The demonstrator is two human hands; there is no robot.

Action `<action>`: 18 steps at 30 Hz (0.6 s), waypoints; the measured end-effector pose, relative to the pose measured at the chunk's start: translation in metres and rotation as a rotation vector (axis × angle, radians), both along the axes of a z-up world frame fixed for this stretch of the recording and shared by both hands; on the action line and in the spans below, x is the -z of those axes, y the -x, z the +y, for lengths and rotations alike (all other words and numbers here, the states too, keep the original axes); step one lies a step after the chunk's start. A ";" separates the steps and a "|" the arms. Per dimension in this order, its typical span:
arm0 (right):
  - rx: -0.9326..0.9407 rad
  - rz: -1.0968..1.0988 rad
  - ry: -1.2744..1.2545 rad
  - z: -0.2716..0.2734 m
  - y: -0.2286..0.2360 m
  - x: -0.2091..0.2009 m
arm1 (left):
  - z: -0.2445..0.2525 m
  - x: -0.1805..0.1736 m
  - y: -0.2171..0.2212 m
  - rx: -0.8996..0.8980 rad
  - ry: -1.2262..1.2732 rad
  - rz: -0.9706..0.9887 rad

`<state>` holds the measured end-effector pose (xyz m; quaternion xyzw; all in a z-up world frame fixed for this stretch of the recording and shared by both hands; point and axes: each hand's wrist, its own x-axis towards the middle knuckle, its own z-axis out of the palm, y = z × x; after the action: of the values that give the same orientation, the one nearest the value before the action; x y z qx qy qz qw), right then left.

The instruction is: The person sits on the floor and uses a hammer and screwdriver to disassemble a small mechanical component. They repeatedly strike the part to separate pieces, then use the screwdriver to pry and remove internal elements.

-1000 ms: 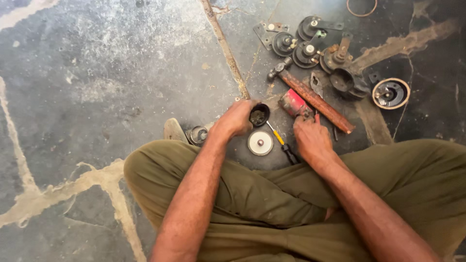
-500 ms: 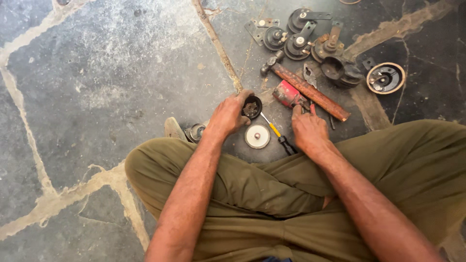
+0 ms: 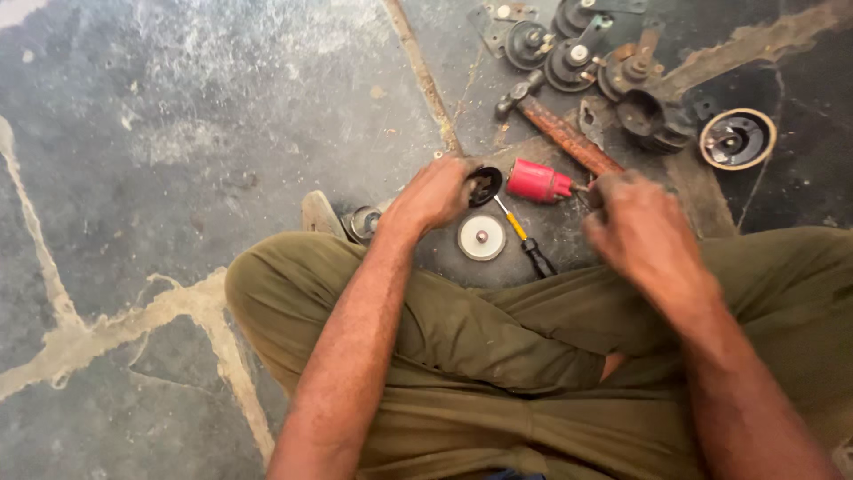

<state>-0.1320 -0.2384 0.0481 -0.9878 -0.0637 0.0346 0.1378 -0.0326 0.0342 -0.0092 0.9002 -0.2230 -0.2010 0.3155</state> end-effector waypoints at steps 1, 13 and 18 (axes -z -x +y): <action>0.020 0.005 -0.066 0.004 -0.003 -0.007 | 0.000 -0.002 0.000 -0.017 -0.023 -0.001; -0.046 -0.313 -0.404 0.022 -0.033 -0.004 | -0.004 -0.016 -0.004 -0.063 0.020 -0.021; -0.128 -0.369 -0.464 0.018 -0.023 -0.026 | -0.003 -0.014 -0.002 -0.041 0.003 0.069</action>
<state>-0.1089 -0.2205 0.0736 -0.9135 -0.1559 -0.1521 0.3436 -0.0309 0.0309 0.0050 0.8967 -0.1936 -0.2249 0.3283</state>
